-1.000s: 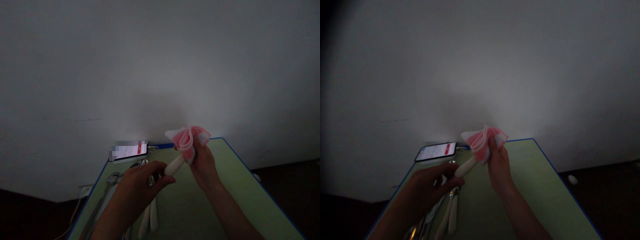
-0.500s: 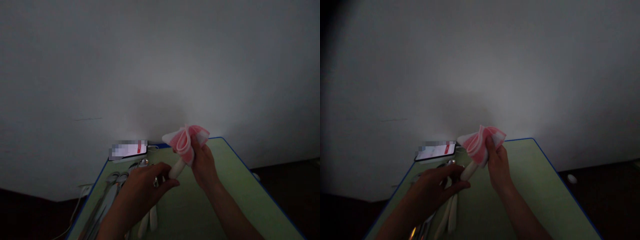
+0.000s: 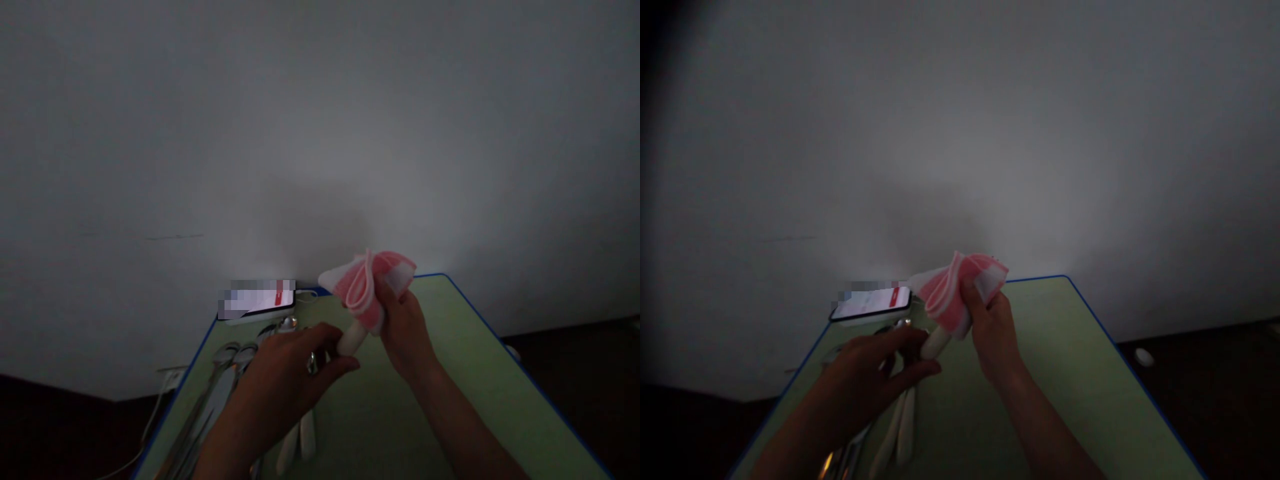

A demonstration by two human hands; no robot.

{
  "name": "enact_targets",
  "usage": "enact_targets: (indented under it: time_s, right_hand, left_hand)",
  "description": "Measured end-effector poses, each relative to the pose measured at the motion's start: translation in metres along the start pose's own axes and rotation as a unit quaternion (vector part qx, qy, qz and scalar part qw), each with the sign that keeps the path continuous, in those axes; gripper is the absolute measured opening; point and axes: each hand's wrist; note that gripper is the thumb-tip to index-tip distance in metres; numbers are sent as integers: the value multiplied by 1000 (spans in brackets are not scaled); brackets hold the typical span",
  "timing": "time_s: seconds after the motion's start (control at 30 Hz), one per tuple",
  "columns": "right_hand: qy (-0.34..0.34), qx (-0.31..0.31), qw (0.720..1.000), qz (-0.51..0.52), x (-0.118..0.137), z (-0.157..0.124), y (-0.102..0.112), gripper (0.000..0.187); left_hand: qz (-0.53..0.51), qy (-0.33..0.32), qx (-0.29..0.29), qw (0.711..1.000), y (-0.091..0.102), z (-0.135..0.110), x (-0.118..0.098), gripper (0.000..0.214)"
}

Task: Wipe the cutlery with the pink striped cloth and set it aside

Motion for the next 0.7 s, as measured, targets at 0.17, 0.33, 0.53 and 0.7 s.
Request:
enact_targets:
  time_s: [0.17, 0.33, 0.53, 0.7]
  right_hand:
    - [-16, -11, 999, 47, -3, 6, 4, 38]
    - [14, 0, 999, 37, -1, 18, 18, 37]
    - [5, 40, 996, 78, -4, 16, 16, 28]
    - [-34, -13, 996, 77, -12, -6, -7, 32]
  left_hand:
    - [4, -18, 9, 1000, 1, -1, -1, 19]
    - [-1, -13, 5, 1000, 4, -4, 4, 21]
    - [-4, -12, -8, 1000, 6, -4, 7, 21]
    - [64, -11, 26, 998, -3, 1, 2, 16]
Point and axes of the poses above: each hand's wrist, its own z-axis towards the middle knuckle, its own y-axis out of the back of the hand, x = y × z, and after that the axes turned 8 degrees about z, right-handed
